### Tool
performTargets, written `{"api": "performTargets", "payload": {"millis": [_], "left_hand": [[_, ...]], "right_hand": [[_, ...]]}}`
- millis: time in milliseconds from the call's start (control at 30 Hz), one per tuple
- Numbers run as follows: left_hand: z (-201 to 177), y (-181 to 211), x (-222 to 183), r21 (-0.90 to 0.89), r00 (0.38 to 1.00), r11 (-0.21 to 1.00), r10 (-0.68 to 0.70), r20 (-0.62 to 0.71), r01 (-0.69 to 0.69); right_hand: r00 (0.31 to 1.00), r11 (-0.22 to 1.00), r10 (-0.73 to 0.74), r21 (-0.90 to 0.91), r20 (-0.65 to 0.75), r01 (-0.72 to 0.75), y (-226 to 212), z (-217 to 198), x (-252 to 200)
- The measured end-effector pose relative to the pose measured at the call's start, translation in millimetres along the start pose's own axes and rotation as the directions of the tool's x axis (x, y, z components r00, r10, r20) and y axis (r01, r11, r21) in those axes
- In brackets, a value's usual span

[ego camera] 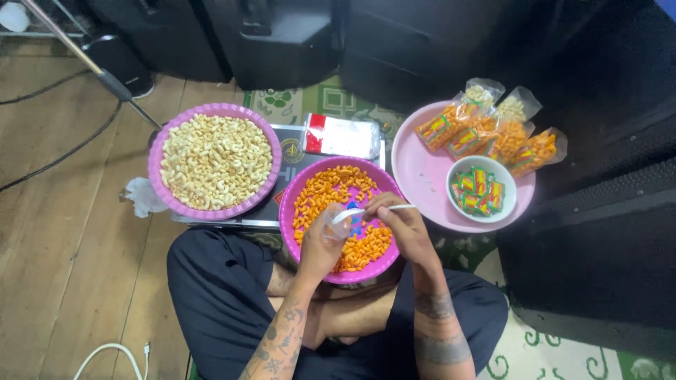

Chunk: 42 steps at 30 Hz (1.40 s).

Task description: Filling small plastic bags with orange snacks using a spoon while sitting on the floor.

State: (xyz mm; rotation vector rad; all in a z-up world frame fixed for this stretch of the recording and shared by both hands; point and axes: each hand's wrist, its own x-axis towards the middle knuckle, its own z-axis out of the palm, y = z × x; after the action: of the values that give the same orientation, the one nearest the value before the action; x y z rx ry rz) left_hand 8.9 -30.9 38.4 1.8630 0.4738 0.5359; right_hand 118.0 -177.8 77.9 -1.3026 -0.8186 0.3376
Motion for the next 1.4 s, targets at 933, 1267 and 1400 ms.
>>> {"api": "performTargets", "payload": {"millis": [933,1267,1400], "left_hand": [[8,-21,5,-0.081,0.994,0.993,0.086,0.064,-0.081],[8,-12,2,-0.158,0.994,0.985,0.082,0.072,-0.070],[15,-22,2,-0.200,0.998,0.979,0.040,0.051,-0.029]], "right_hand": [[0.999,0.991,-0.028,-0.130,0.017,0.030,55,8,-9],[0.985,0.943,-0.153,-0.288,0.077,0.169,21,18,-13],[0.978,0.933,-0.205,-0.297,0.027,0.204,18,8,-12]]}}
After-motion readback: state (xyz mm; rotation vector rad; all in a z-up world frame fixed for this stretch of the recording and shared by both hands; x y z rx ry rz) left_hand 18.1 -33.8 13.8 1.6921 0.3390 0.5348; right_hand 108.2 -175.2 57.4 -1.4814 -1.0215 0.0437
